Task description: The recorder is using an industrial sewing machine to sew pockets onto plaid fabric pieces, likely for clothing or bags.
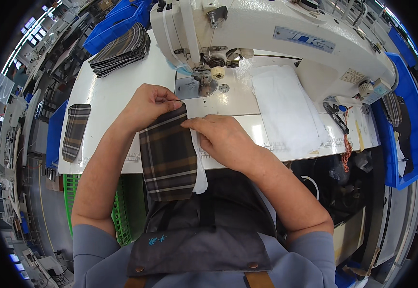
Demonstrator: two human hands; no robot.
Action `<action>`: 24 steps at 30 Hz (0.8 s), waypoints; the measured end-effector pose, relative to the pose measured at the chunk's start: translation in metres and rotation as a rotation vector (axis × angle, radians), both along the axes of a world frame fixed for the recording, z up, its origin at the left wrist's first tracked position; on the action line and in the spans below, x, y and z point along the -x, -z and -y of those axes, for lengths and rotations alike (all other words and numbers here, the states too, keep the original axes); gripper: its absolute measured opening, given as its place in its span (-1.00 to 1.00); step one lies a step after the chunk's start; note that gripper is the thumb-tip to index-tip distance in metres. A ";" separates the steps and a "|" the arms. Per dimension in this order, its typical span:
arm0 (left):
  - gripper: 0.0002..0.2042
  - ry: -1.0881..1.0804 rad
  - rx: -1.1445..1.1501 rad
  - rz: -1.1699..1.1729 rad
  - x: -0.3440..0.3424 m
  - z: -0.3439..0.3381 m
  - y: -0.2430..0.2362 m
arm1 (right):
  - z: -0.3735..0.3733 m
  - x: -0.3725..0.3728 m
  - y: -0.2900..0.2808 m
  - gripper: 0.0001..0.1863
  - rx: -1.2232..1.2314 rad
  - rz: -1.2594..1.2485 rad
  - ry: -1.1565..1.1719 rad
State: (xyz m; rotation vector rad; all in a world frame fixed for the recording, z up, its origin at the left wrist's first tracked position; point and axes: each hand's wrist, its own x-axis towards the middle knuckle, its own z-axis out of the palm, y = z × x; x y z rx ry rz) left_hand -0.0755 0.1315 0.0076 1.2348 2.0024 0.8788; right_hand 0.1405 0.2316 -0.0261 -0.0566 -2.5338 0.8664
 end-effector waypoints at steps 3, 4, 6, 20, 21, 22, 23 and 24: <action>-0.81 -0.004 0.007 -0.084 0.009 -0.023 0.015 | -0.016 0.011 0.009 -0.75 -0.229 -0.085 0.004; -0.82 -0.006 0.003 -0.179 0.009 -0.029 0.018 | -0.022 0.015 0.010 -0.77 -0.376 -0.089 -0.012; -0.83 -0.026 -0.038 -0.268 0.009 -0.039 0.026 | -0.027 0.023 0.007 -0.78 -0.427 -0.107 0.032; -0.54 0.064 -0.116 -0.273 0.026 -0.073 0.028 | -0.044 0.028 0.017 -0.79 -0.444 -0.046 0.202; -0.55 0.095 -0.155 -0.278 0.027 -0.074 0.029 | -0.045 0.027 0.015 -0.79 -0.439 -0.048 0.213; -0.55 0.125 -0.193 -0.282 0.027 -0.075 0.030 | -0.044 0.027 0.014 -0.79 -0.433 -0.049 0.222; -0.55 0.129 -0.193 -0.280 0.029 -0.076 0.031 | -0.044 0.027 0.014 -0.79 -0.432 -0.047 0.225; -0.55 0.144 -0.201 -0.264 0.032 -0.077 0.034 | -0.044 0.028 0.014 -0.80 -0.419 -0.051 0.224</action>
